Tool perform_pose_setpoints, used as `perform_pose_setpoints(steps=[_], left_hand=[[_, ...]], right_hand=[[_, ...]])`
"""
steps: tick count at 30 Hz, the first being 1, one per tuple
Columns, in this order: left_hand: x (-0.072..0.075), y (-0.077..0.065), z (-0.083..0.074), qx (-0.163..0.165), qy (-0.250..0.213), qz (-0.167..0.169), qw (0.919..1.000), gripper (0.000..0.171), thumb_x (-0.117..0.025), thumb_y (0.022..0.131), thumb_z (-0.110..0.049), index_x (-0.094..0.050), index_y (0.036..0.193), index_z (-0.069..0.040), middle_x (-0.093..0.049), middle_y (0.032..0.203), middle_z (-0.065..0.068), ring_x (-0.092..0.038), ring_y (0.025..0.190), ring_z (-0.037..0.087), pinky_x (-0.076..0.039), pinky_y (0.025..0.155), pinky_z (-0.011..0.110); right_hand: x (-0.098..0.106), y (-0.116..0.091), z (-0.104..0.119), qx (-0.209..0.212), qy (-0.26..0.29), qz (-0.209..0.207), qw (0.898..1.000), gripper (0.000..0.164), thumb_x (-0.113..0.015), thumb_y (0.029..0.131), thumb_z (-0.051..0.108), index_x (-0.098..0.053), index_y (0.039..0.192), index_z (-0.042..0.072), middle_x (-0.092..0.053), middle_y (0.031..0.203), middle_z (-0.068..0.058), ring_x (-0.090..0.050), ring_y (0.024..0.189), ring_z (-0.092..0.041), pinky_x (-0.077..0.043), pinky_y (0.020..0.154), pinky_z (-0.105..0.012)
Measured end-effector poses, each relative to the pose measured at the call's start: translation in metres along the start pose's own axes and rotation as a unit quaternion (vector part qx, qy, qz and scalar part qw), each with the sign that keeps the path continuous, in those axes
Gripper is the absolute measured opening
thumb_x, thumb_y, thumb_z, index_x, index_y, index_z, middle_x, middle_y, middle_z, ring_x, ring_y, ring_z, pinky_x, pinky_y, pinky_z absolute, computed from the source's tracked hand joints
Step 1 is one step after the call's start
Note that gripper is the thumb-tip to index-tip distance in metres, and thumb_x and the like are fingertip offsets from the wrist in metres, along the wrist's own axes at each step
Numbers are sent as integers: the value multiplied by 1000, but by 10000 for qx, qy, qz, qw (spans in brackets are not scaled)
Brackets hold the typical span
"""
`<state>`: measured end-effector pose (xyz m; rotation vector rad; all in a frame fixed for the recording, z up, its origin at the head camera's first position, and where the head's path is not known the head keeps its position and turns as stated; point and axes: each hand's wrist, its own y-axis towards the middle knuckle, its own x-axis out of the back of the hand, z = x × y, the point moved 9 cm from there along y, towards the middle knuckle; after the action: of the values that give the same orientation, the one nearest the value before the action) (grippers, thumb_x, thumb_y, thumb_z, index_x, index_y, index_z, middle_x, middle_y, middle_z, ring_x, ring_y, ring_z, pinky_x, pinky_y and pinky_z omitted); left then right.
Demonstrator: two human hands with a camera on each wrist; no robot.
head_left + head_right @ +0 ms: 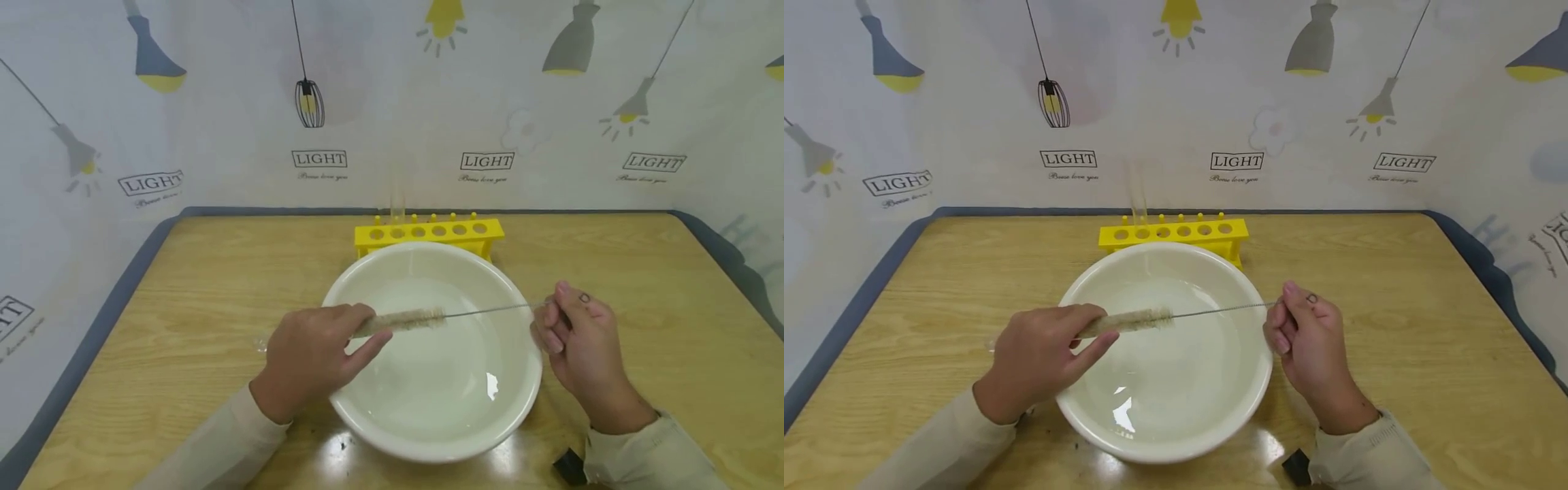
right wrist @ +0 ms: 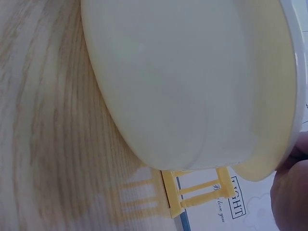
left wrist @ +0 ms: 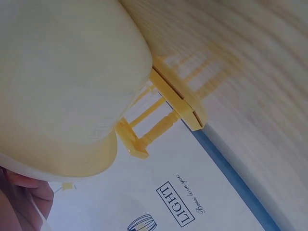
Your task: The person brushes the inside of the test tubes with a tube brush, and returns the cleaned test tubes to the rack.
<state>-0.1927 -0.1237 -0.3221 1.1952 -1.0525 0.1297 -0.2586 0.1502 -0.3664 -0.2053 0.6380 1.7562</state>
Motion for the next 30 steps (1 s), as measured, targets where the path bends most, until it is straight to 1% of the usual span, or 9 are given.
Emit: perform_pose_setpoints(steps=[3,7,12,14,17,19,21,24,30], left_hand=[[0,0,0,6,-5,19,10000,52,-37,104,-55,-65,87,-16,-62,64,-9,-45,44,4,-33,40,22],[-1,0,1,36,-24,37,10000,52,-37,104,-56,-66,88,-15,-63,64,-9,-47,45,5,-36,40,24],[-2,0,1,21,-104,101,9999,51,-37,104,-55,-65,87,-16,-63,64,-9,-46,45,4,-34,40,22],[-2,0,1,24,-114,102,9999,51,-37,104,-55,-65,87,-16,-62,64,-9,-45,45,3,-33,40,21],[-1,0,1,43,-92,87,9999,51,-37,104,-55,-65,87,-16,-61,63,-9,-44,45,3,-32,40,21],[-1,0,2,56,-75,89,9999,52,-36,104,-56,-65,87,-16,-61,63,-9,-43,44,3,-31,40,21],[-1,0,1,45,-80,95,9999,52,-36,104,-56,-65,87,-17,-62,63,-8,-43,44,3,-31,40,21],[-1,0,0,14,-101,86,9999,51,-36,104,-56,-65,88,-17,-64,64,-8,-43,44,3,-31,39,21],[-2,0,0,13,-89,87,9999,52,-36,105,-55,-66,88,-17,-64,64,-8,-44,44,4,-32,39,22]], right_hand=[[0,0,1,39,30,36,10000,46,-36,109,11,-55,68,1,-25,53,-5,-24,44,-18,-11,44,-30],[2,0,4,125,-171,41,9998,45,-37,109,12,-55,69,1,-27,54,-5,-25,45,-18,-13,44,-31],[2,0,9,203,-165,70,9996,46,-35,109,10,-54,69,0,-26,55,-5,-23,45,-18,-13,43,-30],[3,1,11,230,-402,-65,9989,47,-36,109,12,-54,67,2,-26,54,-4,-23,44,-18,-13,43,-30],[5,2,13,253,-543,-159,9981,47,-37,109,14,-52,66,3,-24,53,-4,-22,44,-17,-12,41,-30],[6,3,14,257,-509,-184,9982,46,-38,109,14,-52,66,3,-23,53,-4,-22,43,-17,-12,41,-30],[6,3,15,285,-230,-100,9993,46,-37,109,11,-52,67,1,-22,53,-5,-22,43,-17,-11,41,-30],[7,2,17,365,-83,-108,9992,46,-36,109,8,-52,66,0,-23,54,-5,-22,43,-17,-12,41,-29],[9,3,24,570,-273,-194,9978,46,-34,109,8,-49,66,1,-25,56,-3,-22,42,-16,-14,42,-27]])
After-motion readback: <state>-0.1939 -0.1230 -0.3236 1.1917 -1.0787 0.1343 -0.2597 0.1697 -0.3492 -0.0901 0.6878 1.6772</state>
